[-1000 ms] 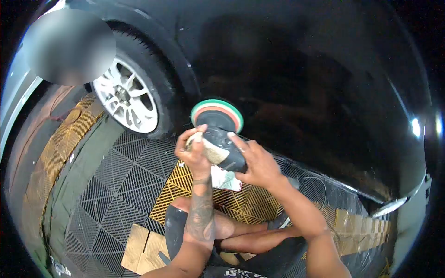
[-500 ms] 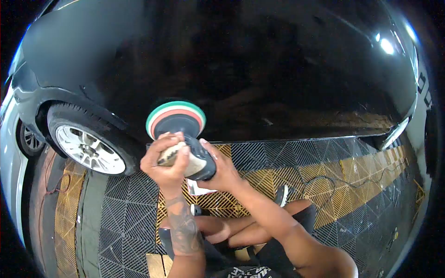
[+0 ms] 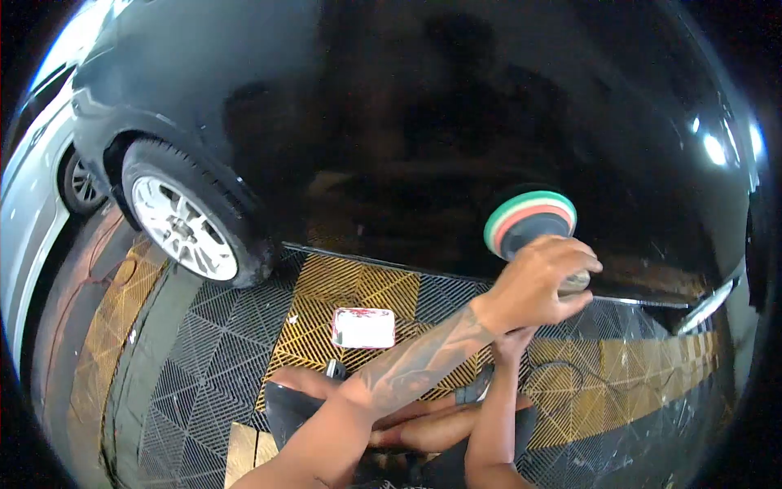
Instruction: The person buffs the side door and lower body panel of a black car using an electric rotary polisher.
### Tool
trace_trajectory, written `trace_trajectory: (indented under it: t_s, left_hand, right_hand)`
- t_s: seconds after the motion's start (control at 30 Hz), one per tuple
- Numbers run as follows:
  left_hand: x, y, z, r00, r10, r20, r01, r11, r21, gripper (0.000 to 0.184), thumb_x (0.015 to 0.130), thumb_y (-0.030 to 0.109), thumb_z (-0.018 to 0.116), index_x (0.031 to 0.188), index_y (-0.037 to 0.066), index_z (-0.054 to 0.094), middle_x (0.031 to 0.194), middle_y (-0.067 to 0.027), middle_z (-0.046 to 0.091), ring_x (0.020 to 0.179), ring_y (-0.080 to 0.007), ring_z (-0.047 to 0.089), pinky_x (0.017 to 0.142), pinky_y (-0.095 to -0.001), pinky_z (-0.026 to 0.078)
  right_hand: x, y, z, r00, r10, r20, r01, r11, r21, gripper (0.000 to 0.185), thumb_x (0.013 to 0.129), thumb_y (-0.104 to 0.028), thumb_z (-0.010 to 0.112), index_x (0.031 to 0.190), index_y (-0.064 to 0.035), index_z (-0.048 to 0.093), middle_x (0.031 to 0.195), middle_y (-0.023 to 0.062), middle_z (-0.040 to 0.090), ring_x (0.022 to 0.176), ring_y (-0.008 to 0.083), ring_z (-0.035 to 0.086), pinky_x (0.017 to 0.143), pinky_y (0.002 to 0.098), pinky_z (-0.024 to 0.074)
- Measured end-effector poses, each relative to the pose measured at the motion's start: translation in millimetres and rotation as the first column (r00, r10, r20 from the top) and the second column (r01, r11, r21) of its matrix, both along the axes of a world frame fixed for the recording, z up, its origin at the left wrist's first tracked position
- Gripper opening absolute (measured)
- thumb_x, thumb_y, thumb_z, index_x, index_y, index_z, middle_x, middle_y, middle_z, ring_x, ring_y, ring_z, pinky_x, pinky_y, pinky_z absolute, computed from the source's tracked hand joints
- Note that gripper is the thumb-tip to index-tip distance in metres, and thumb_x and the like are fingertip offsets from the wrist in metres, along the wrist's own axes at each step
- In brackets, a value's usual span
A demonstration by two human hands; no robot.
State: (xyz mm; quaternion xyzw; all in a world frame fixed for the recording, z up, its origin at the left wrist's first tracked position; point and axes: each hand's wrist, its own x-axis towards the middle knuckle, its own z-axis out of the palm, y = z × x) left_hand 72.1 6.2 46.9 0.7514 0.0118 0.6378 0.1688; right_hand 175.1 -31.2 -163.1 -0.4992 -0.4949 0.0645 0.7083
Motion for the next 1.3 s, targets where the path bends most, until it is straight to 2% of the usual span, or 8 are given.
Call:
trace_trajectory:
  t_s: [0.07, 0.2, 0.27, 0.53, 0.77, 1.0, 1.2, 1.3]
  left_hand:
    - [-10.0, -3.5, 6.2, 0.998, 0.025, 0.06, -0.027, 0.999, 0.033, 0.033, 0.072, 0.02, 0.087, 0.099, 0.005, 0.074, 0.101, -0.0113, 0.074, 0.097, -0.0301, 0.071, 0.088, -0.0418, 0.055]
    - [-46.0, 7.7, -5.0, 0.998, 0.057, -0.013, -0.058, 0.997, -0.059, 0.034, 0.07, 0.021, 0.088, 0.097, 0.005, 0.075, 0.097, -0.0111, 0.074, 0.092, -0.0287, 0.072, 0.085, -0.0396, 0.057]
    - [-77.8, 10.2, -10.4, 0.979, 0.197, 0.06, -0.192, 0.979, -0.075, 0.031, 0.069, 0.02, 0.089, 0.093, 0.005, 0.075, 0.092, -0.0103, 0.074, 0.088, -0.0275, 0.073, 0.081, -0.0378, 0.058]
    - [-218.2, 18.9, -40.8, 0.854, 0.463, 0.238, -0.4, 0.876, -0.27, 0.025, 0.067, 0.012, 0.087, 0.089, 0.004, 0.078, 0.093, -0.0094, 0.078, 0.09, -0.024, 0.075, 0.093, -0.0385, 0.056]
    - [-289.0, 31.7, -66.0, 0.755, 0.416, 0.507, -0.241, 0.895, -0.376, 0.023, 0.072, 0.009, 0.083, 0.092, 0.001, 0.074, 0.093, -0.014, 0.077, 0.095, -0.0236, 0.073, 0.097, -0.0393, 0.053]
    - [-342.3, 44.3, -94.5, 0.566, 0.374, 0.735, -0.062, 0.908, -0.414, 0.028, 0.085, 0.013, 0.073, 0.105, -0.004, 0.066, 0.1, -0.0211, 0.073, 0.096, -0.0305, 0.072, 0.093, -0.043, 0.056]
    - [-344.8, 49.2, -90.4, 0.605, 0.323, 0.728, -0.046, 0.927, -0.373, 0.027, 0.092, 0.023, 0.069, 0.108, 0.001, 0.067, 0.102, -0.0182, 0.071, 0.102, -0.03, 0.069, 0.097, -0.0448, 0.053]
    - [-331.4, 44.3, -80.7, 0.607, 0.343, 0.717, -0.053, 0.918, -0.394, 0.029, 0.094, 0.024, 0.066, 0.109, 0.0, 0.065, 0.103, -0.0176, 0.071, 0.102, -0.0282, 0.068, 0.096, -0.0436, 0.054]
  right_hand:
    - [-3.6, -3.0, 22.8, 0.986, 0.147, -0.076, -0.155, 0.983, -0.1, 0.113, 0.062, -0.038, 0.096, 0.147, 0.0009, 0.032, 0.145, 0.0175, 0.042, 0.13, 0.029, 0.047, 0.107, 0.0428, 0.0419]
    - [-43.6, 7.3, 16.1, 0.984, 0.165, -0.072, -0.168, 0.985, -0.035, 0.119, 0.062, -0.031, 0.097, 0.151, -0.0008, 0.024, 0.148, 0.0164, 0.039, 0.133, 0.0279, 0.045, 0.111, 0.0422, 0.0385]
    - [-66.9, 15.8, 22.9, 0.938, 0.344, -0.034, -0.344, 0.939, 0.016, 0.121, 0.063, -0.031, 0.097, 0.152, -0.0009, 0.022, 0.148, 0.0161, 0.039, 0.134, 0.0275, 0.045, 0.113, 0.0423, 0.0373]
    - [-160.2, 35.0, 93.8, 0.773, 0.404, 0.49, -0.376, 0.913, -0.16, 0.117, 0.056, -0.025, 0.09, 0.153, 0.0002, 0.029, 0.14, 0.0264, 0.054, 0.127, 0.0408, 0.058, 0.105, 0.0456, 0.0496]
    - [-220.6, 47.2, 124.9, 0.619, 0.457, 0.639, -0.412, 0.881, -0.23, 0.11, 0.057, -0.019, 0.087, 0.154, -0.0077, 0.036, 0.113, 0.0212, 0.061, 0.101, 0.0402, 0.063, 0.088, 0.0466, 0.0543]
    - [-263.3, 56.1, 145.0, 0.423, 0.561, 0.711, -0.383, 0.822, -0.421, 0.109, 0.064, -0.025, 0.084, 0.159, -0.0219, 0.03, 0.105, 0.0177, 0.058, 0.093, 0.0408, 0.064, 0.084, 0.0492, 0.055]
    - [-219.5, 47.4, 135.2, 0.477, 0.547, 0.688, -0.427, 0.828, -0.363, 0.106, 0.067, -0.031, 0.085, 0.158, -0.0175, 0.033, 0.117, 0.0196, 0.061, 0.103, 0.0381, 0.065, 0.088, 0.0461, 0.055]
    - [-161.2, 33.4, 93.1, 0.565, 0.454, 0.689, -0.27, 0.891, -0.366, 0.101, 0.067, -0.032, 0.086, 0.154, -0.0119, 0.039, 0.118, 0.0206, 0.065, 0.102, 0.0408, 0.067, 0.087, 0.0463, 0.0556]
